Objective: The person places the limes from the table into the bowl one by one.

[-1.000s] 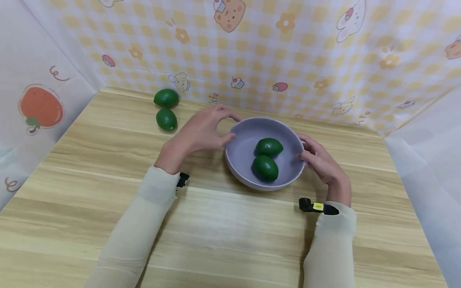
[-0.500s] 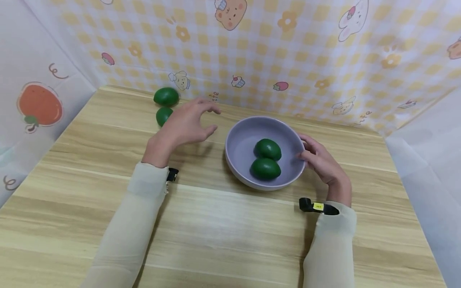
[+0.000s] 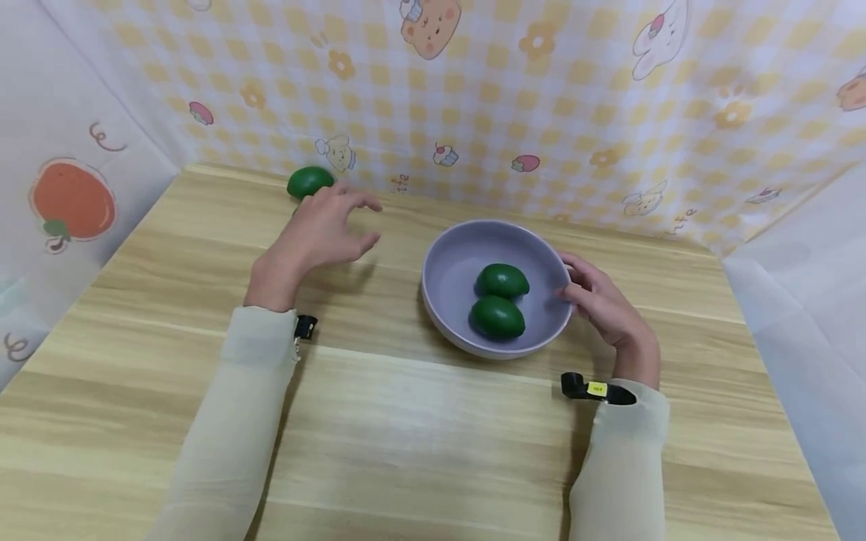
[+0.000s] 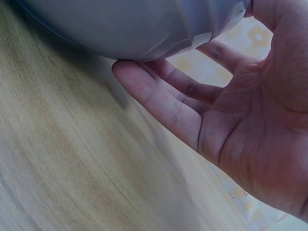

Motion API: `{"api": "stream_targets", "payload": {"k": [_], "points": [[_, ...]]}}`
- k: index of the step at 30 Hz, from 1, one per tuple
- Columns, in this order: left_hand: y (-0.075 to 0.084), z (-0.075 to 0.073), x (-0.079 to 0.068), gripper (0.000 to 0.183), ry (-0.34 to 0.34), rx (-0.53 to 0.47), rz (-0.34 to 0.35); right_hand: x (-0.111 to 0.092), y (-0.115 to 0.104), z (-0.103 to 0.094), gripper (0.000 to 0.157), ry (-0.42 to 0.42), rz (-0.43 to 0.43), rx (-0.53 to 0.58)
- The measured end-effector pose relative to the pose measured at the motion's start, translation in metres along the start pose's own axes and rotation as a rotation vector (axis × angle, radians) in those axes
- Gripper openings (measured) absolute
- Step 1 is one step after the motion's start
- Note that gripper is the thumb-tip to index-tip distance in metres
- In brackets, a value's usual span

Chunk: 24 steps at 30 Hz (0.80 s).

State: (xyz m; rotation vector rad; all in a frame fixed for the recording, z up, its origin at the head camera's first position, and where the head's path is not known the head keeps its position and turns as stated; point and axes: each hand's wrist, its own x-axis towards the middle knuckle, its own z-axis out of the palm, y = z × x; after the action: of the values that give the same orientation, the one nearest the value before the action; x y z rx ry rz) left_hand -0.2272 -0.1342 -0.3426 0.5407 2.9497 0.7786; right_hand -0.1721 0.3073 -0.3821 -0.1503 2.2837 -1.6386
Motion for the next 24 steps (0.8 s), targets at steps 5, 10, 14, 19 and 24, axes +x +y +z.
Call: {"api": "stream_targets", "payload": {"k": [5,10,14,19,24], "points": [[-0.008,0.002,-0.001,0.047,0.003,-0.010,-0.015,-0.001,0.000,0.000,0.059,-0.003,0.000,0.007],[-0.014,0.003,0.001,0.046,0.022,0.005,-0.011,0.000,0.000,0.000,0.058,-0.003,-0.004,0.001],[-0.020,0.003,0.000,0.046,0.035,0.019,-0.022,0.000,0.000,0.001,0.058,-0.004,-0.004,0.002],[-0.025,0.001,-0.002,0.046,0.031,0.009,-0.048,0.001,0.001,0.000,0.058,-0.006,-0.019,0.004],[-0.027,0.000,-0.002,0.047,0.033,0.004,-0.049,0.000,0.001,0.000,0.058,-0.004,-0.025,0.010]]}}
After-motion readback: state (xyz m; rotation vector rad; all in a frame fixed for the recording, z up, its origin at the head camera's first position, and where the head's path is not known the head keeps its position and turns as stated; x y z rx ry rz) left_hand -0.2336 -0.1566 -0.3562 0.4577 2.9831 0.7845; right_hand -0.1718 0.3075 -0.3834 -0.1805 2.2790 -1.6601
